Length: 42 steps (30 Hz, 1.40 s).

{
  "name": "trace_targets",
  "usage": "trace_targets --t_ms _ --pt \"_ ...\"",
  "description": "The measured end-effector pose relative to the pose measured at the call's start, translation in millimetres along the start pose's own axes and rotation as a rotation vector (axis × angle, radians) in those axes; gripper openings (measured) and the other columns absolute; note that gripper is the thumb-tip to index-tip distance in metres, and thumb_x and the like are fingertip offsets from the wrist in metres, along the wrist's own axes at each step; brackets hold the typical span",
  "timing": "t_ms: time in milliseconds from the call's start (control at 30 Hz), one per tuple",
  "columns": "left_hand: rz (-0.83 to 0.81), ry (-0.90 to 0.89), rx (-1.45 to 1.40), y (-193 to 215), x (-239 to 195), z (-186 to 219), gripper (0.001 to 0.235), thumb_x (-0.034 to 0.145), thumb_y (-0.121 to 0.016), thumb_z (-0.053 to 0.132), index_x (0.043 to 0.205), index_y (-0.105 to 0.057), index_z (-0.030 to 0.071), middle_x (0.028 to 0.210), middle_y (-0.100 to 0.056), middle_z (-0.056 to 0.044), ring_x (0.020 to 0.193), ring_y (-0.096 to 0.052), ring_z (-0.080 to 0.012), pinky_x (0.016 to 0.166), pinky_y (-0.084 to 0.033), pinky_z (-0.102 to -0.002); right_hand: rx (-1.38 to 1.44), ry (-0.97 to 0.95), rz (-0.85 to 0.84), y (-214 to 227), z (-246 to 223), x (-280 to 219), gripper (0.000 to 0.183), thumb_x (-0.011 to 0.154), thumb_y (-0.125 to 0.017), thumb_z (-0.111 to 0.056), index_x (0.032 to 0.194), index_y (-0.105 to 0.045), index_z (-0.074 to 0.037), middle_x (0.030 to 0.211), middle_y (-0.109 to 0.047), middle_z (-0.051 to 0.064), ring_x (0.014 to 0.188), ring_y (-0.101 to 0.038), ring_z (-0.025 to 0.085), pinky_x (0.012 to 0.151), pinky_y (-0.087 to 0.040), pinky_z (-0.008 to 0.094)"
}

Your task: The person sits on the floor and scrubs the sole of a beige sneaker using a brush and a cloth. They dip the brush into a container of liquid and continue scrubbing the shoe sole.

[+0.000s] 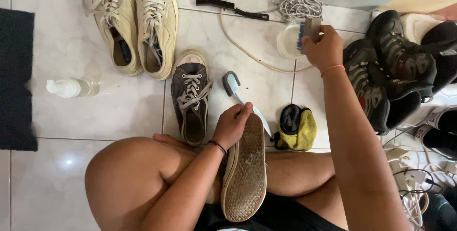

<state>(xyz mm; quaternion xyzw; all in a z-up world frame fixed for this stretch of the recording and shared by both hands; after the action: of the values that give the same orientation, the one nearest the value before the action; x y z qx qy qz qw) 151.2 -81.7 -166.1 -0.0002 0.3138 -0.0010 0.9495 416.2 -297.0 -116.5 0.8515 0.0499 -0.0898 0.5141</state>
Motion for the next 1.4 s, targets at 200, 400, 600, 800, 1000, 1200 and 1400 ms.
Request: trace_targets --t_ms 200,400,600,800,1000,1200,1400 --pt "-0.003 0.010 -0.002 -2.6 -1.8 -5.0 0.058 0.101 -0.045 0.065 0.084 -0.063 0.012 0.072 -0.058 -0.012 0.076 -0.059 -0.0271 0.074 -0.046 -0.039 0.268 -0.109 -0.014 -6.4 6.3 -11.7 0.046 0.089 -0.073 -0.021 0.124 -0.059 0.005 0.086 -0.065 0.013 0.059 -0.070 0.023 0.045 -0.064 0.031" --pt "-0.006 -0.011 0.005 -5.5 -0.4 -10.8 0.061 0.100 -0.046 0.065 0.093 -0.069 0.009 0.083 -0.066 -0.018 0.088 -0.064 -0.0326 0.081 -0.049 -0.044 0.102 0.149 0.042 5.2 3.3 -15.2 0.052 0.089 -0.076 -0.018 0.130 -0.056 0.006 0.103 -0.069 0.023 0.091 -0.070 0.034 0.070 -0.060 0.044" --pt "0.000 -0.017 -0.024 -4.5 7.6 -22.7 0.054 0.099 -0.051 0.062 0.092 -0.071 0.013 0.084 -0.063 -0.008 0.091 -0.058 -0.0217 0.085 -0.045 -0.038 0.241 0.191 0.108 30.9 18.1 -58.8 0.047 0.094 -0.075 -0.021 0.128 -0.059 0.006 0.102 -0.067 0.020 0.088 -0.068 0.031 0.070 -0.056 0.043" --pt "-0.030 -0.038 -0.069 -11.9 10.4 -42.8 0.058 0.099 -0.049 0.063 0.098 -0.073 0.010 0.093 -0.069 -0.014 0.099 -0.061 -0.0267 0.091 -0.045 -0.040 0.042 0.078 -0.010 40.1 60.7 -160.6 0.046 0.074 -0.079 -0.020 0.113 -0.068 -0.001 0.089 -0.069 0.019 0.079 -0.069 0.035 0.068 -0.056 0.046" --pt "-0.056 -0.058 -0.089 -14.5 8.5 -37.6 0.055 0.101 -0.049 0.059 0.106 -0.075 0.011 0.107 -0.072 -0.013 0.113 -0.061 -0.0279 0.102 -0.043 -0.041 -0.220 -0.187 -0.358 0.1 95.0 -222.4 0.062 0.069 -0.074 -0.042 0.122 -0.066 -0.012 0.101 -0.075 0.014 0.103 -0.070 0.037 0.090 -0.055 0.050" --pt "-0.028 -0.087 -0.145 -7.2 -22.1 9.7 0.056 0.102 -0.047 0.057 0.108 -0.075 0.008 0.110 -0.072 -0.014 0.116 -0.059 -0.0272 0.106 -0.041 -0.042 -0.267 -0.257 -0.287 -9.1 92.4 -232.7 0.059 0.074 -0.068 -0.045 0.124 -0.060 -0.016 0.108 -0.072 0.013 0.106 -0.068 0.036 0.090 -0.055 0.051" --pt "-0.030 -0.087 -0.130 -3.3 -34.7 19.5 0.065 0.101 -0.042 0.062 0.112 -0.075 0.007 0.120 -0.070 -0.017 0.125 -0.057 -0.0313 0.110 -0.038 -0.044 -0.234 -0.226 -0.267 -12.7 113.8 -237.3 0.063 0.071 -0.069 -0.049 0.126 -0.061 -0.019 0.108 -0.072 0.010 0.108 -0.067 0.034 0.092 -0.054 0.049"
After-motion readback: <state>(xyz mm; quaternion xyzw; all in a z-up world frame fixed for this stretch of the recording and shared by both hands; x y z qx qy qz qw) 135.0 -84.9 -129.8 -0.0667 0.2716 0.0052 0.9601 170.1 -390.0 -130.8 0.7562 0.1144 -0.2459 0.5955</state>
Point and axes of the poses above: each hand's wrist, its own x-axis towards the middle knuckle, its own y-axis out of the back of the hand, z = x × y, the point moved 5 cm from there along x, towards the middle knuckle
